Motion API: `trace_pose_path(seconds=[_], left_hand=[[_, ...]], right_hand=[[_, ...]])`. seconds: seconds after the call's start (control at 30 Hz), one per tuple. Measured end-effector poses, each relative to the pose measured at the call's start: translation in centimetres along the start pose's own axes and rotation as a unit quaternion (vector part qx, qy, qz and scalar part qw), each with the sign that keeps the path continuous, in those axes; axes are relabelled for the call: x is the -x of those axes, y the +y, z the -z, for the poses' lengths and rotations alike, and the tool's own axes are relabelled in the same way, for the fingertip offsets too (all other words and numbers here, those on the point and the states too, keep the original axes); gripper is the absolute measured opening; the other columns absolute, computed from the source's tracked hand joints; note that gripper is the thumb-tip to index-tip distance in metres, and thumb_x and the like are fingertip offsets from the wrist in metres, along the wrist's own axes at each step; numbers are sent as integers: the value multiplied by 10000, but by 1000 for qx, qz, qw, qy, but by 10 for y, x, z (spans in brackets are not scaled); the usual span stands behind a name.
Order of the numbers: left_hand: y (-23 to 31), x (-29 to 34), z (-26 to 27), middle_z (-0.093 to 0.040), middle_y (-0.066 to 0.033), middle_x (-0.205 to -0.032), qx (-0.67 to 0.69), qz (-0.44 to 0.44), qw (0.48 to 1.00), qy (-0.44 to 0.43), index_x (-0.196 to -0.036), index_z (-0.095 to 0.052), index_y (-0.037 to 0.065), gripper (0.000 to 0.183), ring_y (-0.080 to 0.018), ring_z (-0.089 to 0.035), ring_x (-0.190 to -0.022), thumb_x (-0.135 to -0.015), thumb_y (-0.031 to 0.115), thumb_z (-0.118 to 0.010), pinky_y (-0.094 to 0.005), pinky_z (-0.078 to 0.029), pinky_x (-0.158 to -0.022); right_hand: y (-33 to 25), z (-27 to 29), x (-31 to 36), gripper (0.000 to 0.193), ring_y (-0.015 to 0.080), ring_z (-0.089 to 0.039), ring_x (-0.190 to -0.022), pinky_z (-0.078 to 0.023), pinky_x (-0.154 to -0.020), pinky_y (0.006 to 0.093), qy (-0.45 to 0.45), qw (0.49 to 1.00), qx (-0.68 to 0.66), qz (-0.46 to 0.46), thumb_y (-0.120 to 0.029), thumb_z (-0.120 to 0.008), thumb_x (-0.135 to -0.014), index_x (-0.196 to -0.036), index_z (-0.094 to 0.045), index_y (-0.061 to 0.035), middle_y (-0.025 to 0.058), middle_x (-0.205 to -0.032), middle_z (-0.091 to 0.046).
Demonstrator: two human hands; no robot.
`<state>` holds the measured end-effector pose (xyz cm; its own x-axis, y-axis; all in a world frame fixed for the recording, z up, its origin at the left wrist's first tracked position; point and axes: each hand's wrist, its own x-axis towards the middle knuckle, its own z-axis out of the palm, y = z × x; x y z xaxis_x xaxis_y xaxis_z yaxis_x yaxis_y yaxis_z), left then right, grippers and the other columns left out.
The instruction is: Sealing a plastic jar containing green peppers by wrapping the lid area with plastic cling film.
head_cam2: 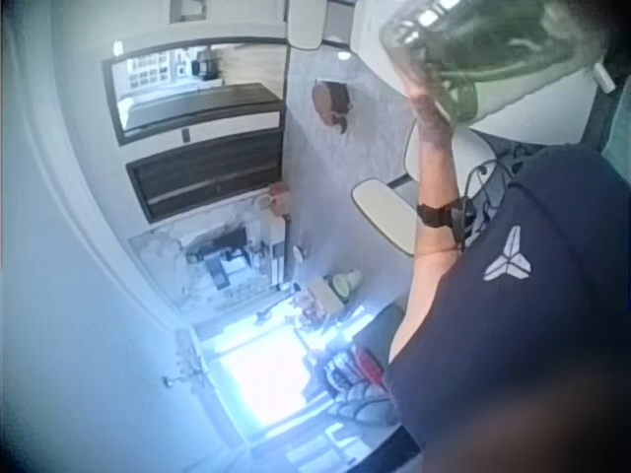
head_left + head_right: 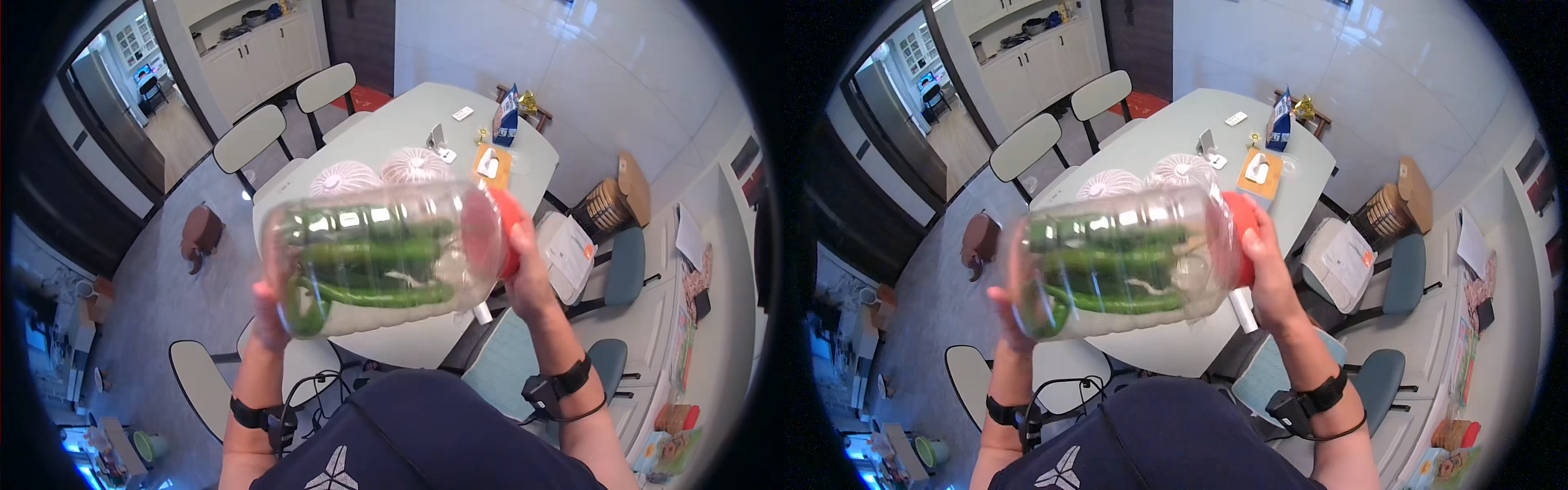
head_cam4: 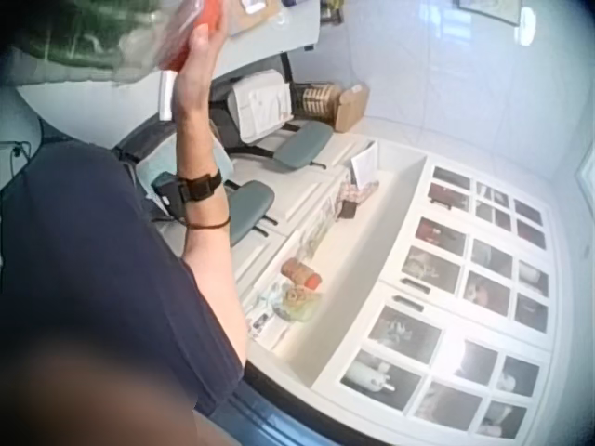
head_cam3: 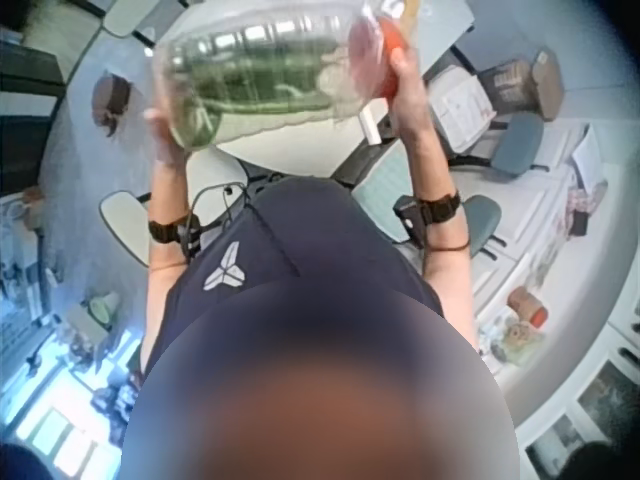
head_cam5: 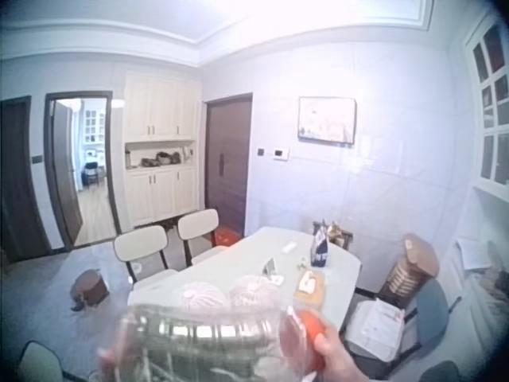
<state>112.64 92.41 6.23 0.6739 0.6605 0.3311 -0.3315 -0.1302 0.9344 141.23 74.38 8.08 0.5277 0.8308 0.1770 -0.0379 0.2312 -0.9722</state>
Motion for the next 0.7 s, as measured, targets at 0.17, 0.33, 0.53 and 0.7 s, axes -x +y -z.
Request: trace_pose_path(seconds=[0.17, 0.33, 0.53, 0.7], left_hand=[[-15, 3, -8, -241, -125, -1622, 60, 62, 995, 47, -1614, -110, 90, 1279, -289, -257, -1494, -724, 916, -511, -459, -250, -1218], [-21, 1, -7, -250, -148, -1603, 86, 74, 992, 56, -1615, -76, 91, 1363, -296, -282, -1481, -667, 908, -616, -450, -268, -1210], [-30, 4, -2, -247, -132, -1609, 104, 91, 990, 35, -1617, -65, 84, 1225, -278, -284, -1480, -792, 874, -509, -439, -262, -1211], [-40, 8, 0, -240, -104, -1626, 143, 146, 979, 27, -1619, -62, 88, 1112, -268, -280, -1485, -875, 846, -392, -439, -261, -1213]], right_hand=[[13, -3, 1, 709, 252, -394, -1415, -300, -1189, 398, 6, 999, -21, -45, -430, -484, -993, -1560, -272, -60, 139, -1535, -389], [18, 6, -1, 670, 228, -410, -1428, -342, -1177, 395, 9, 999, -17, -47, -465, -444, -1010, -1561, -303, -111, 99, -1552, -402], [19, 3, 5, 672, 234, -444, -1377, -326, -1167, 388, 1, 993, -11, -118, -440, -422, -1016, -1528, -350, -9, 135, -1478, -470], [20, -1, 4, 680, 235, -428, -1392, -312, -1173, 384, -13, 992, 8, -129, -427, -414, -1018, -1529, -345, 16, 140, -1500, -455]])
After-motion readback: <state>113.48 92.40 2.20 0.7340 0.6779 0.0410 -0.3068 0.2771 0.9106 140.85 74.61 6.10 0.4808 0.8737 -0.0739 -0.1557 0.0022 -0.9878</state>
